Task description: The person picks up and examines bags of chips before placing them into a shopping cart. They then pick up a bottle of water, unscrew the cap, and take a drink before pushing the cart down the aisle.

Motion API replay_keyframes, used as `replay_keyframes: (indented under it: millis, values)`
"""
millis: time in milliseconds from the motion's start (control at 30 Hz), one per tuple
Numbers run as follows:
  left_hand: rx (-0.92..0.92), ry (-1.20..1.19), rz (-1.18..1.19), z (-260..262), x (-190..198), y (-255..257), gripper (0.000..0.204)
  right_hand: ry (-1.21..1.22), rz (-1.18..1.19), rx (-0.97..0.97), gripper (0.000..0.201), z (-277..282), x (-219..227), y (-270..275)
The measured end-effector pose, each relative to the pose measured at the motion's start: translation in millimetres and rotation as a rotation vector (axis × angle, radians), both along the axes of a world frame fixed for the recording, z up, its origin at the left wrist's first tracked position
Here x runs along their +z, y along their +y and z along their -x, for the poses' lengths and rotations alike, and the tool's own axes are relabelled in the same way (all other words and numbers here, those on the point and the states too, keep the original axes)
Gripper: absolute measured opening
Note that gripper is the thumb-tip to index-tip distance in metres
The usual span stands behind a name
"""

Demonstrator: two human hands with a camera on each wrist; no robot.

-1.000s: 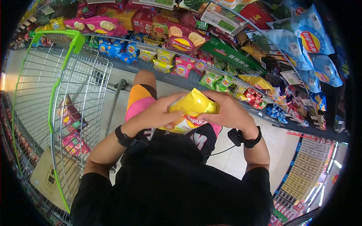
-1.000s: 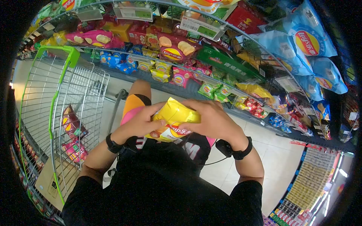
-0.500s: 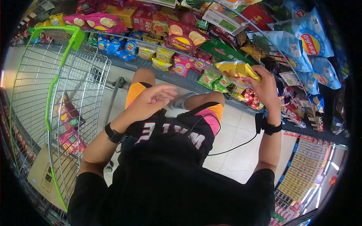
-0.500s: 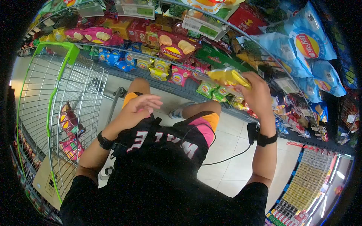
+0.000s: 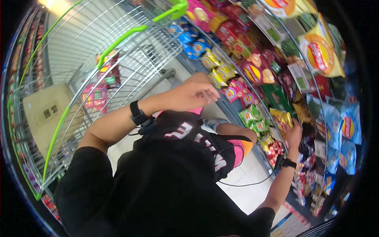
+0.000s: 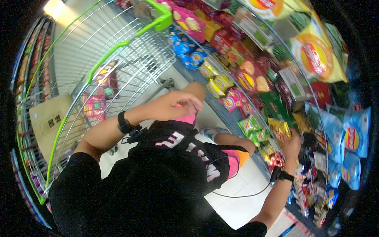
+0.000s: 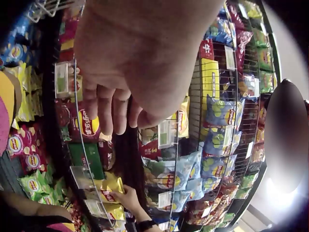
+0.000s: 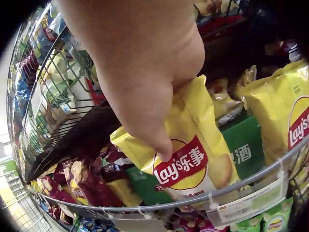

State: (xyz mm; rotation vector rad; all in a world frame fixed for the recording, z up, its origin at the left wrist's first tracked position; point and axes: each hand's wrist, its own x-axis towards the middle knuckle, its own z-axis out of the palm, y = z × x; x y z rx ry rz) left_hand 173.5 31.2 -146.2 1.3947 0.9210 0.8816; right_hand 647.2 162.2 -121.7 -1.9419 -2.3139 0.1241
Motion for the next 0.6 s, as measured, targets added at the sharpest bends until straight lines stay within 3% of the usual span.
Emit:
replay_keyframes:
  millis: [200, 233, 367, 467, 533, 600]
  values:
    - [0.036, 0.135, -0.073, 23.2, 25.9, -15.9, 0.026, -0.062, 0.118, -0.041, 0.04, -1.9, -8.8, 10.8]
    - [0.042, 0.164, -0.11, 27.5, 33.7, -18.5, 0.025, -0.051, 0.053, 0.055, 0.038, -16.8, -22.1, 15.0]
    - [0.11, 0.254, -0.219, 54.7, 71.4, -36.2, 0.023, 0.046, 0.079, 0.103, 0.038, -3.9, -28.6, 22.0]
    - [0.22, 0.419, -0.35, 84.5, 113.7, -59.9, 0.022, 0.042, -0.247, 0.309, 0.037, 57.7, -3.3, 14.7]
    - [0.307, 0.502, -0.48, 105.0, 140.2, -82.7, 0.02, 0.18, -0.109, 0.412, 0.033, 112.6, 20.7, 2.7]
    - [0.394, 0.541, -0.401, 122.2, 175.2, -109.8, 0.018, 0.326, 0.123, 0.488, 0.03, 175.2, 51.9, -17.3]
